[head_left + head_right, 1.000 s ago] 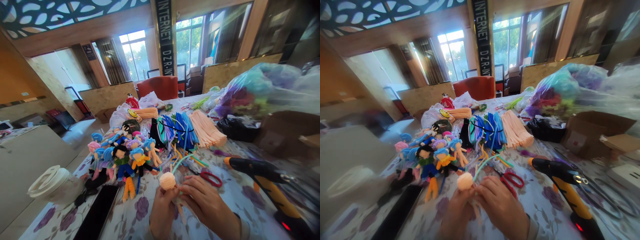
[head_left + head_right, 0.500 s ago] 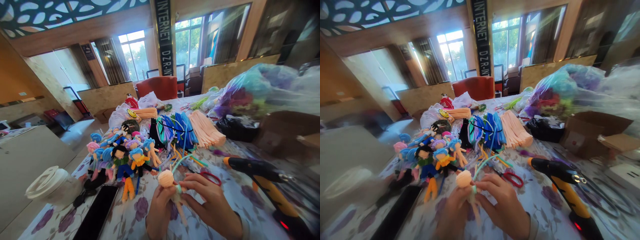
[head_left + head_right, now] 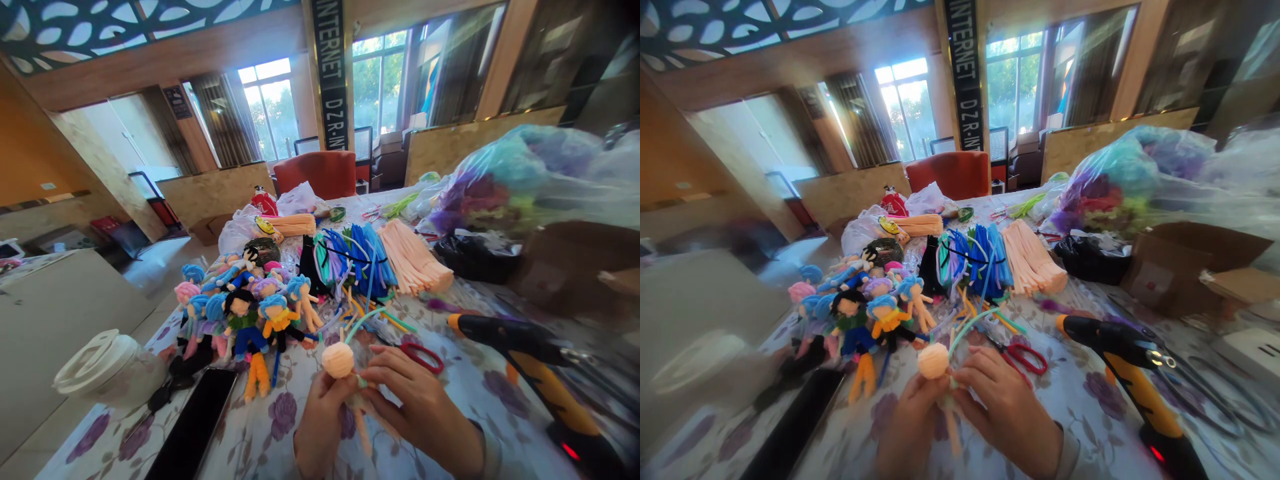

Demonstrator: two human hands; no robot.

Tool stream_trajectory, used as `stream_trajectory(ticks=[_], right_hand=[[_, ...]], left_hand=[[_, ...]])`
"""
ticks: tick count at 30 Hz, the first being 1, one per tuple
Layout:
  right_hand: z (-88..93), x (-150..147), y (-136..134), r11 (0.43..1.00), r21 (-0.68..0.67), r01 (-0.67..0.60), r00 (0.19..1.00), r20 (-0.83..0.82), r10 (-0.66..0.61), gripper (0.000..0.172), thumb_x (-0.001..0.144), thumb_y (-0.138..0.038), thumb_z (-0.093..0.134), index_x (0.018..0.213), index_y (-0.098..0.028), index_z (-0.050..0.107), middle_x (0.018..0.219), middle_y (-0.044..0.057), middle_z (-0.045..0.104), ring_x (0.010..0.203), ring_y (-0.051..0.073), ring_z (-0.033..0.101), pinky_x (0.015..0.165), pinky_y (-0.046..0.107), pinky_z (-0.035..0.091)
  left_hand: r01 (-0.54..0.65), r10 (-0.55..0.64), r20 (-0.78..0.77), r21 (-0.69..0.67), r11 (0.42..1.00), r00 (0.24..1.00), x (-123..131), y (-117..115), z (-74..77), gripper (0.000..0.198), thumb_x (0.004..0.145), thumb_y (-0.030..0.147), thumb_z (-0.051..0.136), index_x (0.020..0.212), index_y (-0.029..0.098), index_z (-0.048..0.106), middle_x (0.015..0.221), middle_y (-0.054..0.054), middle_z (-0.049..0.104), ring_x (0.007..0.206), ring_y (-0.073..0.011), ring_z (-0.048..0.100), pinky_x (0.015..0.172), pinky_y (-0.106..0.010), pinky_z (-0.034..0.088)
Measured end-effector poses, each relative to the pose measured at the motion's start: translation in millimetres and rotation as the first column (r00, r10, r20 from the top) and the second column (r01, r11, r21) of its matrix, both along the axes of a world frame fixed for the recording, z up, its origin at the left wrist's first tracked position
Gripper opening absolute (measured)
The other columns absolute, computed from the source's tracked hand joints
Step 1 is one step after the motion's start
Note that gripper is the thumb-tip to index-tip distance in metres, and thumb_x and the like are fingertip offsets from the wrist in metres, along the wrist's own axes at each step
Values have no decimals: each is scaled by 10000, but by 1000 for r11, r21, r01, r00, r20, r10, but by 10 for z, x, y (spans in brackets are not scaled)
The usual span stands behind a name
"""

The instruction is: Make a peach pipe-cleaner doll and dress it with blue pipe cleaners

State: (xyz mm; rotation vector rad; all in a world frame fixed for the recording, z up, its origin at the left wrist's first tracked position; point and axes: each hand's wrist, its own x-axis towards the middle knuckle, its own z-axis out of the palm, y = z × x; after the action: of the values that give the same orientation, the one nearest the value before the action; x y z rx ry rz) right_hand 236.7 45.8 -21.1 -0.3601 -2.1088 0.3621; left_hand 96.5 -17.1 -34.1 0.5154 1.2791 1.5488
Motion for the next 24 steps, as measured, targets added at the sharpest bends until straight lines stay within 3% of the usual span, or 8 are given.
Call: stream_trajectory(ticks=[3,7,11,14,18,24], right_hand=[[8,12,-11,997,-71,18,1000,-11,-19,148,865,-114,585,987,-190,621,879,50,659,941,194,620,904,343,508],[95,88,-14,961,-272,45,998,-28,-54,152,868,-190,597,1003,-226,655,941,49,665,928,181,638,784,272,531],[172,135,1,928,-371,42,996,-60,-69,137,897,-181,545,833,-230,656,842,10,650,820,138,640,728,240,503],[155,112,-11,935,-351,52,996,-54,-76,101,845,-143,588,846,-230,638,850,9,641,836,148,630,742,255,501],[80,58,-44,966,-241,97,995,11,-97,298,748,-101,657,1010,-240,620,989,44,635,950,203,607,812,322,510],[60,11,-24,995,-78,65,998,-20,-67,168,832,-94,592,946,-209,636,847,42,635,870,195,607,848,369,520]], left_hand=[[10,-11,76,15,1000,997,13,14,69,134,642,210,741,748,132,715,724,-56,692,714,-177,603,668,-264,468],[67,-79,256,54,996,964,20,35,163,132,642,203,735,748,129,707,681,-42,664,684,-166,594,658,-261,473],[53,-50,311,1,999,949,-8,43,162,101,645,213,710,706,138,680,639,-22,631,606,-138,554,541,-231,436],[70,-66,296,-5,998,953,-19,44,163,98,620,191,720,671,132,660,601,-12,605,574,-125,531,535,-228,427],[92,-86,257,-12,996,963,7,39,204,129,594,179,748,676,126,663,605,-12,608,569,-115,525,561,-231,433],[91,-82,190,-39,995,978,44,40,228,162,564,220,769,650,134,662,566,2,589,540,-108,522,514,-213,403]])
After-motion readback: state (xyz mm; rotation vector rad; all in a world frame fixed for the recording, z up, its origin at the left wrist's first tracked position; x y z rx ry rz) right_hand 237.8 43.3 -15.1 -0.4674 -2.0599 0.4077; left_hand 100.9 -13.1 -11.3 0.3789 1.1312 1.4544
